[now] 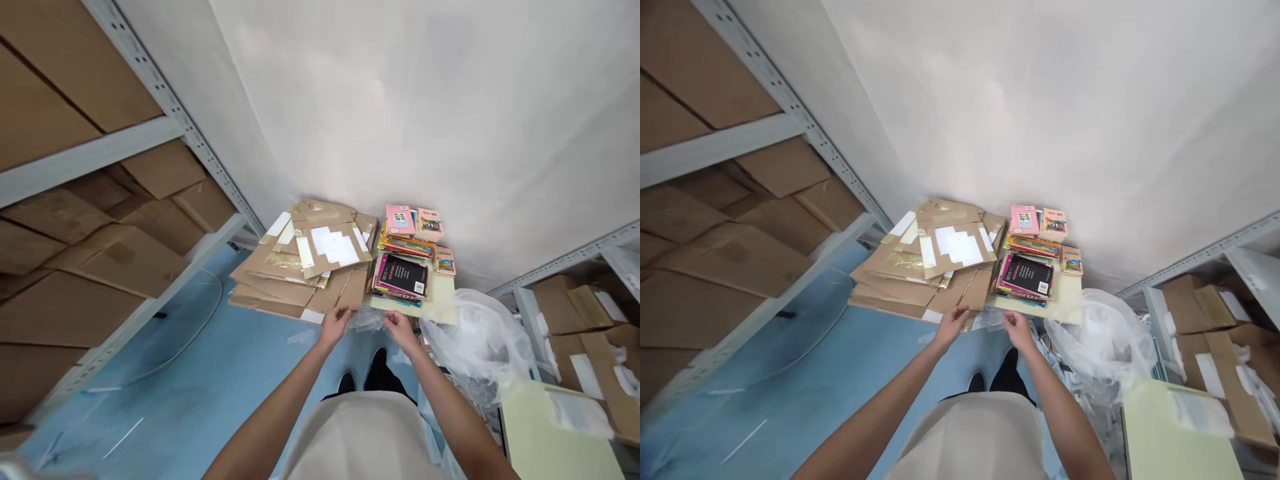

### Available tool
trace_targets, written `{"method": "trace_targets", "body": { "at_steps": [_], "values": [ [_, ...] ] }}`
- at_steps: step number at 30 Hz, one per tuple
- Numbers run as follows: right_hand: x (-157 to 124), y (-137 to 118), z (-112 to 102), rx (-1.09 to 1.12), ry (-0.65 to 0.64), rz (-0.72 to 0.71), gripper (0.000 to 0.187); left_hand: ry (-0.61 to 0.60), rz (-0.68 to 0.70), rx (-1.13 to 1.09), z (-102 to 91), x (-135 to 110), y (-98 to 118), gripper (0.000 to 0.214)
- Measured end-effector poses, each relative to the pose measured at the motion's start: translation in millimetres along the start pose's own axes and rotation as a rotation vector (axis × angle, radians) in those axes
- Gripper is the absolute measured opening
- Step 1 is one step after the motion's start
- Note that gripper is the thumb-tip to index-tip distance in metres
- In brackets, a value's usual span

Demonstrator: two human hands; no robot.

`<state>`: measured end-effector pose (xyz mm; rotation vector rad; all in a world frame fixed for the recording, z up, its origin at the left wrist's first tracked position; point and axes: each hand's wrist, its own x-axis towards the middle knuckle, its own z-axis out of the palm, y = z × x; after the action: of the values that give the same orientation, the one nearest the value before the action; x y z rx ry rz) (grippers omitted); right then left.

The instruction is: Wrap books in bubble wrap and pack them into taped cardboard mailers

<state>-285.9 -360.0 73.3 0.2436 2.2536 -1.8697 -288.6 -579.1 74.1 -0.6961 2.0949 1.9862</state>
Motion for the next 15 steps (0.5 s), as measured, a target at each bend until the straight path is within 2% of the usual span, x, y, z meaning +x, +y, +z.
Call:
{"method": "trace_targets", "body": {
  "at_steps": [3, 5, 7, 11, 15],
  "values": [
    [48, -16, 14, -0.080, -0.022, -0.060, 0.029, 0.212, 0.077, 0.050, -26.9, 32, 15, 0.032],
    [82, -29, 26, -0.116, -0.037, -0.091, 0.034, 0.414, 0.178, 0.147, -45.6, 53, 27, 0.038],
    [117, -42, 37, -0.177, -0.057, -0.144, 0.040, 0.550, 0.197, 0.217, -61.9, 73, 41, 0.048],
    [182, -63, 53, -0.297, -0.088, -0.256, 0.050, 0.636, 0.001, 0.249, -80.8, 110, 64, 0.062],
    [232, -61, 66, -0.321, -0.126, -0.173, 0.061, 0.615, -0.134, 0.178, -81.5, 133, 73, 0.064]
  ]
}}
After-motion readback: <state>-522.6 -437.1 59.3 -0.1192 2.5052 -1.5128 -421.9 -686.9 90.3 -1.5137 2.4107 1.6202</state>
